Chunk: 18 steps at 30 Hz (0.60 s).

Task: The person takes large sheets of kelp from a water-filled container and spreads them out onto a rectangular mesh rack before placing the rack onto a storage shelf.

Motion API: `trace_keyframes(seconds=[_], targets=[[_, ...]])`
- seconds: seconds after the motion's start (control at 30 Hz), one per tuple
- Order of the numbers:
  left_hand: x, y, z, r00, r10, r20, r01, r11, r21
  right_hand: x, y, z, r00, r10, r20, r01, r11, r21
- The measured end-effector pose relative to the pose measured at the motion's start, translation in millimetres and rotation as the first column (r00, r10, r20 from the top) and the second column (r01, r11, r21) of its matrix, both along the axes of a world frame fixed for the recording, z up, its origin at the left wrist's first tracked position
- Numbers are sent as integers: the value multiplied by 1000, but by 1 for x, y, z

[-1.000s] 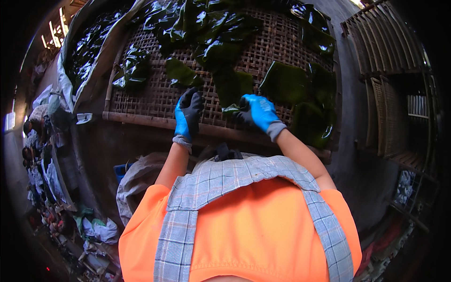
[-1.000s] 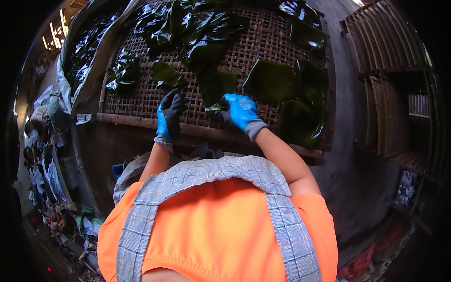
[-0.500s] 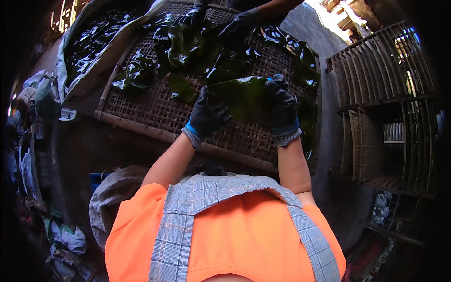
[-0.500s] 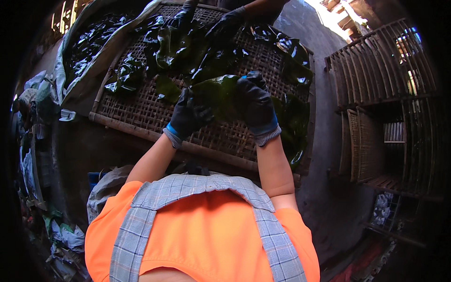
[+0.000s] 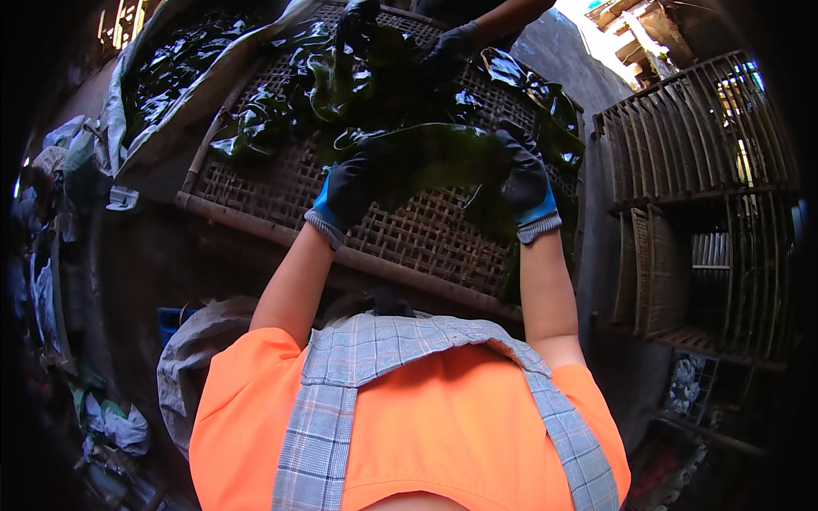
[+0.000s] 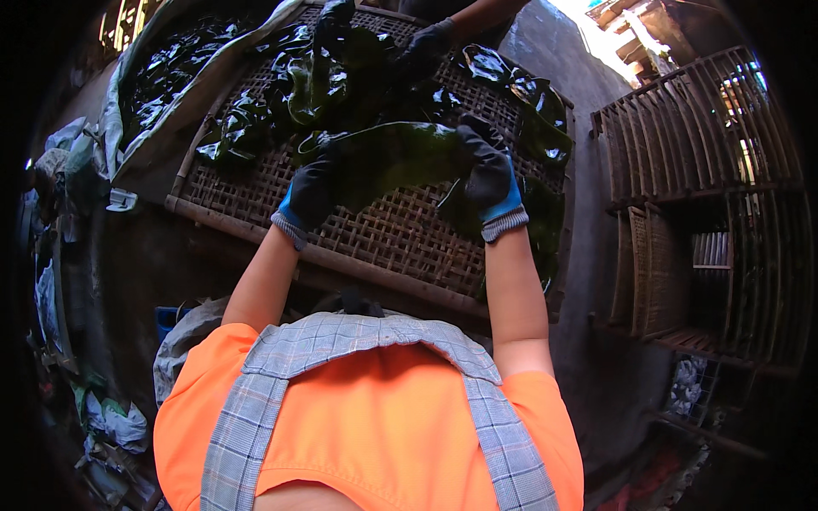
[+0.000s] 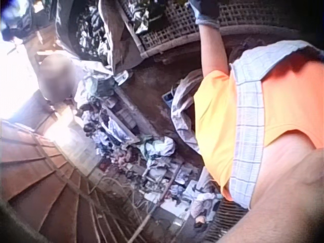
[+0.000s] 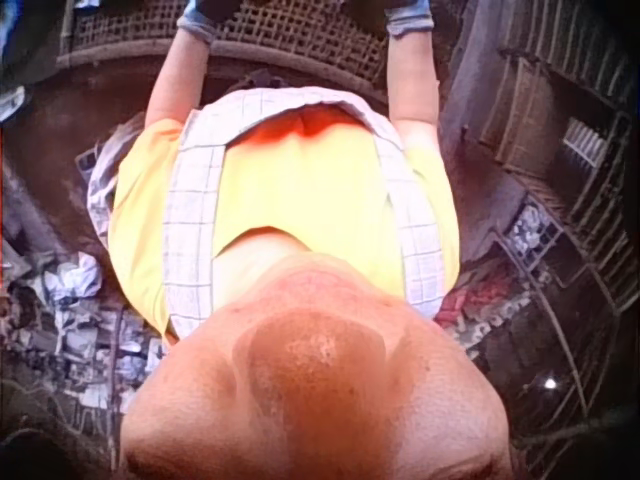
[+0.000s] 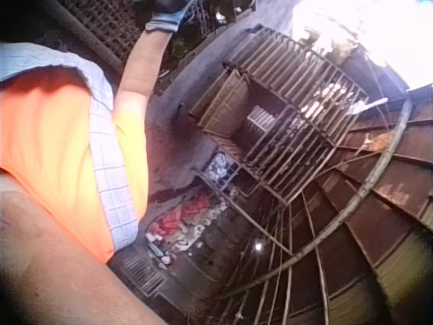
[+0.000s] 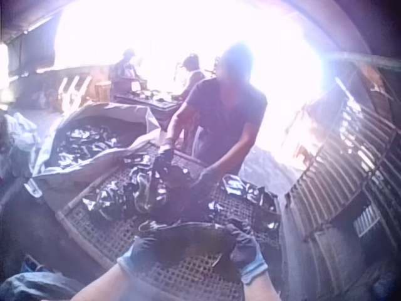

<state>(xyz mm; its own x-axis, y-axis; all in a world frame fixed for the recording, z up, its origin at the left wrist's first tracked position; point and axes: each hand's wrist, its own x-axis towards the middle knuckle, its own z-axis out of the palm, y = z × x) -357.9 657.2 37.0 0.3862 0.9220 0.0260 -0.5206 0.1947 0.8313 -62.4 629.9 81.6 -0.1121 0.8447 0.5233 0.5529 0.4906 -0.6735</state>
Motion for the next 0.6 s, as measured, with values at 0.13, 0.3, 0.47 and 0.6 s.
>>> trace_keyframes(seconds=[0.13, 0.3, 0.47, 0.6], targets=[[9, -7, -9, 903, 291, -317, -107, 866, 488, -33, 9, -13, 282, -65, -957, -351, 921, -166], [32, -27, 0, 858, 372, -354, -112, 808, 579, -94, -10, -74, 500, 42, -865, -497, 832, -247], [32, -42, 22, 982, -187, -30, 186, 982, -31, -87, -10, -70, 167, -141, -976, -742, 634, -218], [53, -43, 22, 920, -129, -371, 302, 835, 459, -70, -11, -59, -1, -203, -979, -735, 664, -137]])
